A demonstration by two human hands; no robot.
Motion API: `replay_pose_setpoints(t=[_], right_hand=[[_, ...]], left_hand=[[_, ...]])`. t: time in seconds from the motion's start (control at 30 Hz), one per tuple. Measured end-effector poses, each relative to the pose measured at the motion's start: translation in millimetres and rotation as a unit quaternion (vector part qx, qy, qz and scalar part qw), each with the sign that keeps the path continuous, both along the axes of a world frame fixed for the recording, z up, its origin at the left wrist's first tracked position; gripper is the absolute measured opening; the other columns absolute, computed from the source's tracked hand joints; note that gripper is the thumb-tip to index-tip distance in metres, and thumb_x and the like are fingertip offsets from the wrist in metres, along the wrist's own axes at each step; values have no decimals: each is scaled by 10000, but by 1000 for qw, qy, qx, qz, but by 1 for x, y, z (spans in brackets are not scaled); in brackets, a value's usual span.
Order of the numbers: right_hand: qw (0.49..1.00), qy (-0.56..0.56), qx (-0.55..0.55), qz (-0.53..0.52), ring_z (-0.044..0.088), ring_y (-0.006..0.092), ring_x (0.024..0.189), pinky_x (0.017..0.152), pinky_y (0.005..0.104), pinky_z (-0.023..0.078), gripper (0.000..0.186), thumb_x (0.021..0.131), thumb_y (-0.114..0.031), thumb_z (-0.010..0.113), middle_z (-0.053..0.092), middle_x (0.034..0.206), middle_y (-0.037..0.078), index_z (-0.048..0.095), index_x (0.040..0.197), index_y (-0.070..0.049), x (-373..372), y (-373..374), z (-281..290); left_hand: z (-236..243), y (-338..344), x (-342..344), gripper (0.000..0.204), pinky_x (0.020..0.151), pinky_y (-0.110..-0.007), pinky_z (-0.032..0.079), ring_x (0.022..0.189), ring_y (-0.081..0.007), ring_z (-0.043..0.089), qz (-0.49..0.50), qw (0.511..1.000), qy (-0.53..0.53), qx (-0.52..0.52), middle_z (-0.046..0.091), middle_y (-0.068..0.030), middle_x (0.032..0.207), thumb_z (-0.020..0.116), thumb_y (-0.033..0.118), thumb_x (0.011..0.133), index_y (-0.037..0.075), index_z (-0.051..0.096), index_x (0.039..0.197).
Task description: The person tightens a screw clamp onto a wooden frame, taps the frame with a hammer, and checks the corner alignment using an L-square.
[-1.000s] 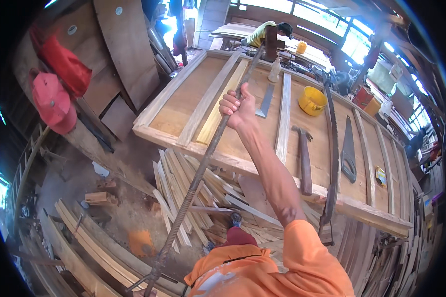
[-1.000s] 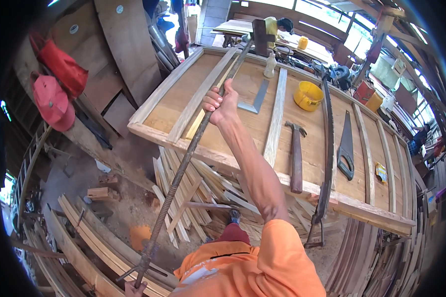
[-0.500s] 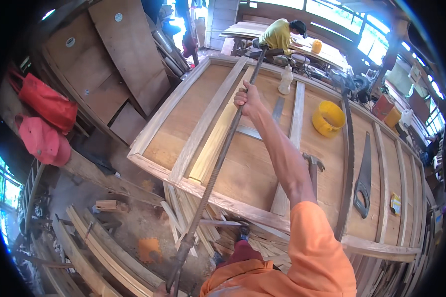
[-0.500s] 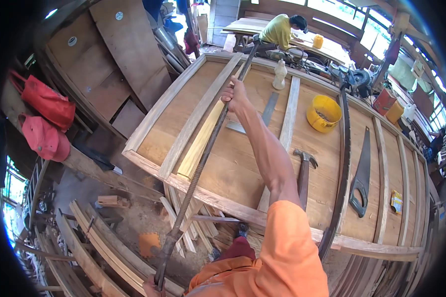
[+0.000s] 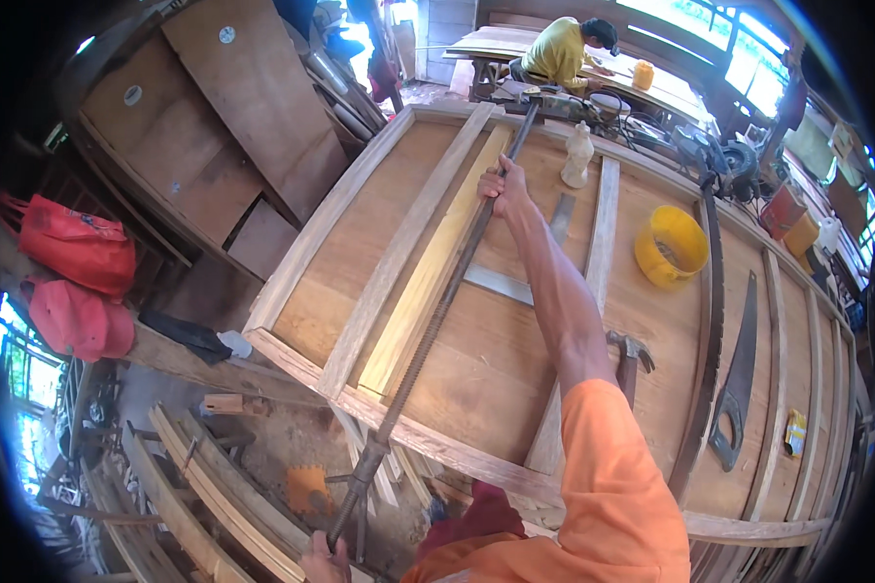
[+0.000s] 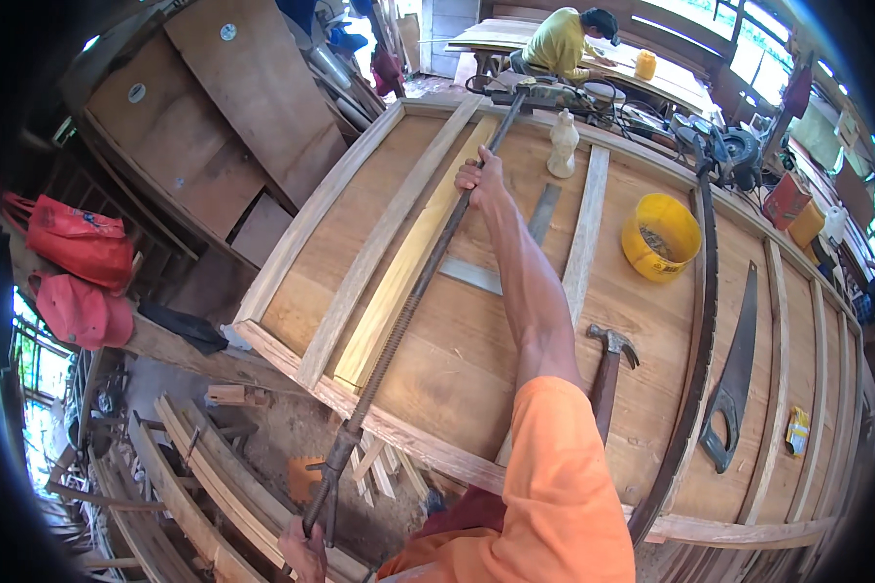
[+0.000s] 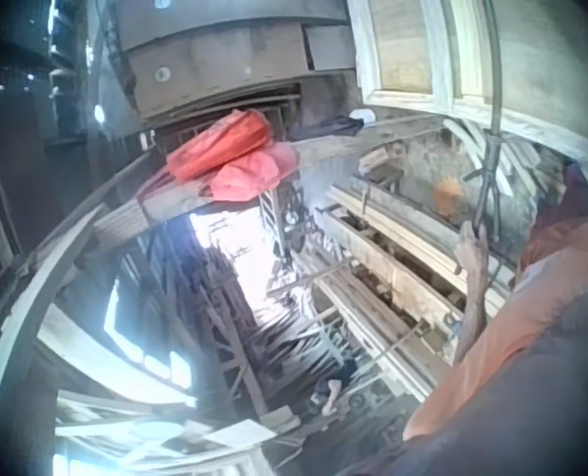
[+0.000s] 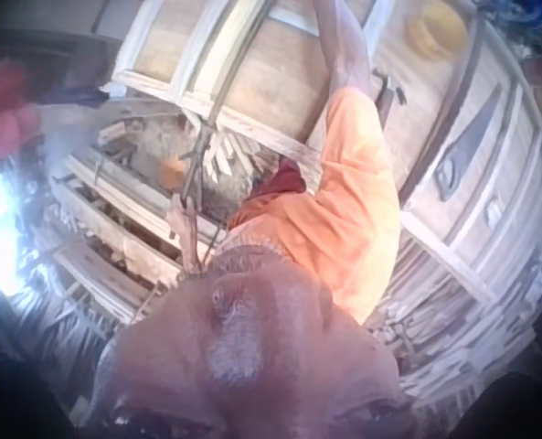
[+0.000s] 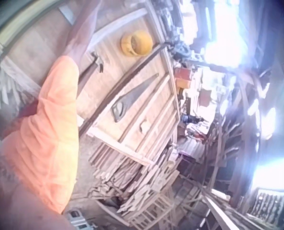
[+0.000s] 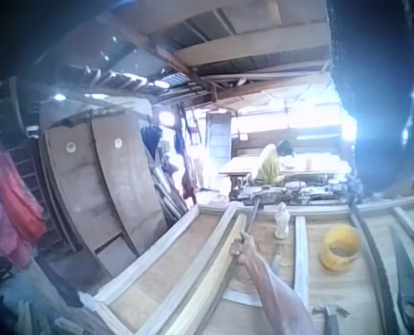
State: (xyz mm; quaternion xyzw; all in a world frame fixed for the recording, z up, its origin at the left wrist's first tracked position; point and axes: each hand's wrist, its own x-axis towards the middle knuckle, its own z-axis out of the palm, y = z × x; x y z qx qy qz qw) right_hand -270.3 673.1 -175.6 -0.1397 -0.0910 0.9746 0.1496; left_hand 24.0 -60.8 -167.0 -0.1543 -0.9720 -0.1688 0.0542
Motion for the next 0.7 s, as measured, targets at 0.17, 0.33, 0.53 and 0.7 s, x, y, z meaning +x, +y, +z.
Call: replay_pose_setpoints(t=[0.17, 0.33, 0.53, 0.7], right_hand=[[1000, 20, -21, -3, 269, 92, 368, 350, 272, 234, 493, 1076, -515, 493, 271, 496, -70, 432, 782, -124, -6, 2, -8], [998, 57, -35, 0, 274, 98, 367, 354, 282, 248, 502, 1070, -524, 493, 273, 501, -64, 442, 804, -101, -1, -9, -14], [1000, 15, -25, -1, 299, 114, 377, 360, 307, 248, 536, 1072, -548, 481, 288, 511, -45, 437, 793, -92, -5, -26, -33], [948, -166, 261, -80, 608, 330, 573, 623, 463, 560, 547, 1093, -519, 467, 580, 643, 124, 597, 879, -33, -15, -3, -35]], left_hand=[[13, 13, -8, 231, 583, -504, 449, 630, -458, 583, 24, 1000, 8, -9, 571, -228, 659, 774, 85, 824, 13, 562, 767], [23, 2, -12, 214, 590, -477, 460, 609, -419, 585, 28, 1000, 7, -10, 583, -215, 669, 773, 87, 843, 2, 591, 767], [25, -12, -11, 308, 584, -472, 458, 576, -378, 551, 53, 997, -59, 9, 578, -205, 636, 830, 206, 870, -4, 626, 776], [56, 2, -29, 384, 553, -443, 446, 556, -377, 520, 24, 986, -162, -9, 582, -199, 646, 812, 341, 940, -8, 658, 901]])
